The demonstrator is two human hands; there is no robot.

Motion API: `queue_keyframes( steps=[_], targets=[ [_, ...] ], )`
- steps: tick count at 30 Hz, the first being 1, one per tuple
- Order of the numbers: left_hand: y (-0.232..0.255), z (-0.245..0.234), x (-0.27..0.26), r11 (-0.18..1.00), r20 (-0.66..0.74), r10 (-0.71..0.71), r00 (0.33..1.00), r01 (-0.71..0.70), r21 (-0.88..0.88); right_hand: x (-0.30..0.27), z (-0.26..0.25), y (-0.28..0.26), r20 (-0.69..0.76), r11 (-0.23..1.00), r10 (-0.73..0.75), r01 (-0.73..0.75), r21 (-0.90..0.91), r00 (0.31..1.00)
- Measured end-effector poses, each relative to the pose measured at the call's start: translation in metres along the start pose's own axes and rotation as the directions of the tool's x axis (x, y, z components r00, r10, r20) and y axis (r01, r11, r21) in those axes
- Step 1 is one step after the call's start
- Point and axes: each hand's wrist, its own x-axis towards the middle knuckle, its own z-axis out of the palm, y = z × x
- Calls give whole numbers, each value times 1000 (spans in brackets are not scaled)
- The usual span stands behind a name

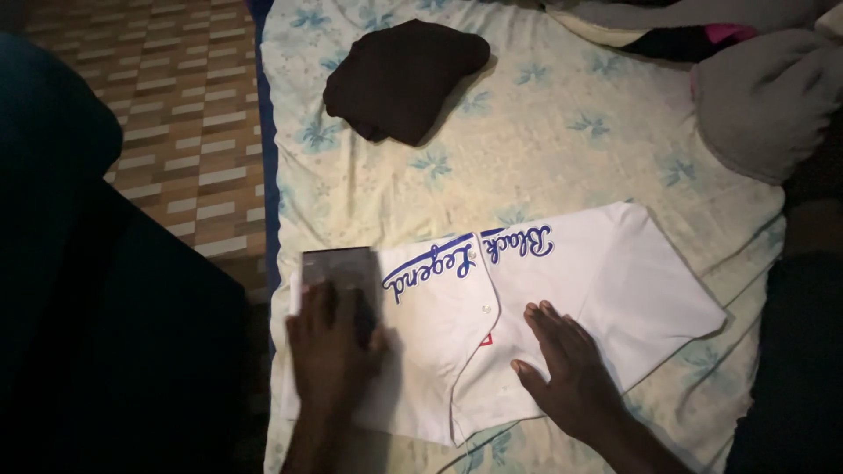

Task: The person folds a white button-up shirt on a bed using a rectangular box as a guide.

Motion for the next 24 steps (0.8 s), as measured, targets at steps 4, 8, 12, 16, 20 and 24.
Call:
queue_keyframes(
  steps=[4, 8, 12, 16, 20, 24],
  targets=[
    [-6, -16, 2, 995, -94, -98, 991, 99, 11, -1, 3, 4, 49, 989, 123, -127, 73, 991],
    [-5, -11, -4, 999, -89, -25, 996, 28, 25, -5, 3, 3, 9, 991, 106, -107, 76, 994],
    [-2, 18, -22, 961, 70, 264, 962, -257, -101, -4, 5, 3, 16, 992, 123, -123, 33, 992],
    [38, 20, -38, 855, 25, 477, 879, -457, -247, -2, 4, 4, 7, 996, 74, -75, 41, 997],
    [54, 5, -32, 935, 275, 342, 898, -297, -194, -4, 3, 2, 27, 996, 83, -84, 31, 996],
    [11, 14, -14, 992, 116, 124, 985, -122, -23, -3, 4, 4, 63, 991, 129, -130, 10, 990]
  ],
)
